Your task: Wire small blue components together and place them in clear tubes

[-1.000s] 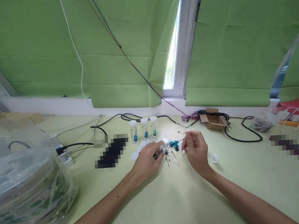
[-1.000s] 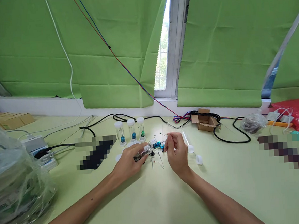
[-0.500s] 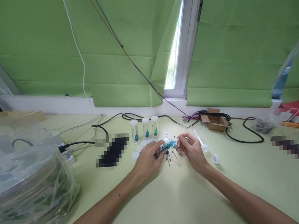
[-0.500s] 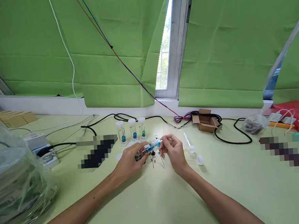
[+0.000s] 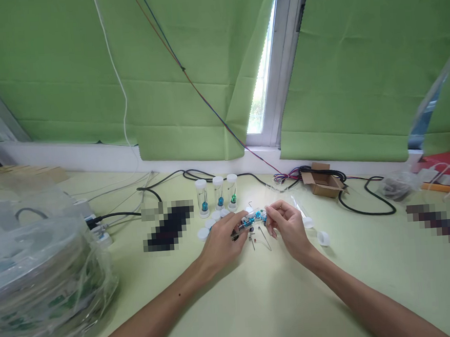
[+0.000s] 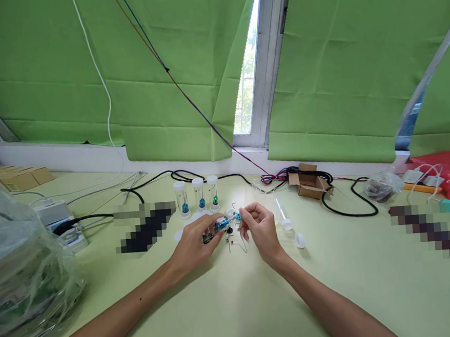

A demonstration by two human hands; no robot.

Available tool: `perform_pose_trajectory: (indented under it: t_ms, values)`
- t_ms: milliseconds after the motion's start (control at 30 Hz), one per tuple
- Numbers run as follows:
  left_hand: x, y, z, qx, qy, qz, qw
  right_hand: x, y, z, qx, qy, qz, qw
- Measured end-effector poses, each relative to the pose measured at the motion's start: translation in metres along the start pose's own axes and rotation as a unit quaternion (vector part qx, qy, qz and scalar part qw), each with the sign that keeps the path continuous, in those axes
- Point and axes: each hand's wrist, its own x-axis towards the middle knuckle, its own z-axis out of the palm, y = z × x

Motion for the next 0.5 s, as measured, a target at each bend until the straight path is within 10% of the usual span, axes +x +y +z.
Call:
perform_pose_trajectory:
  t_ms: [500]
  values:
    - [-0.0024, 0.0002, 0.0012, -0.01, 0.016, 0.017, 1.0, -0.0022, -0.0039, 0.0026, -0.038, -0.008, -0.014, 0.999]
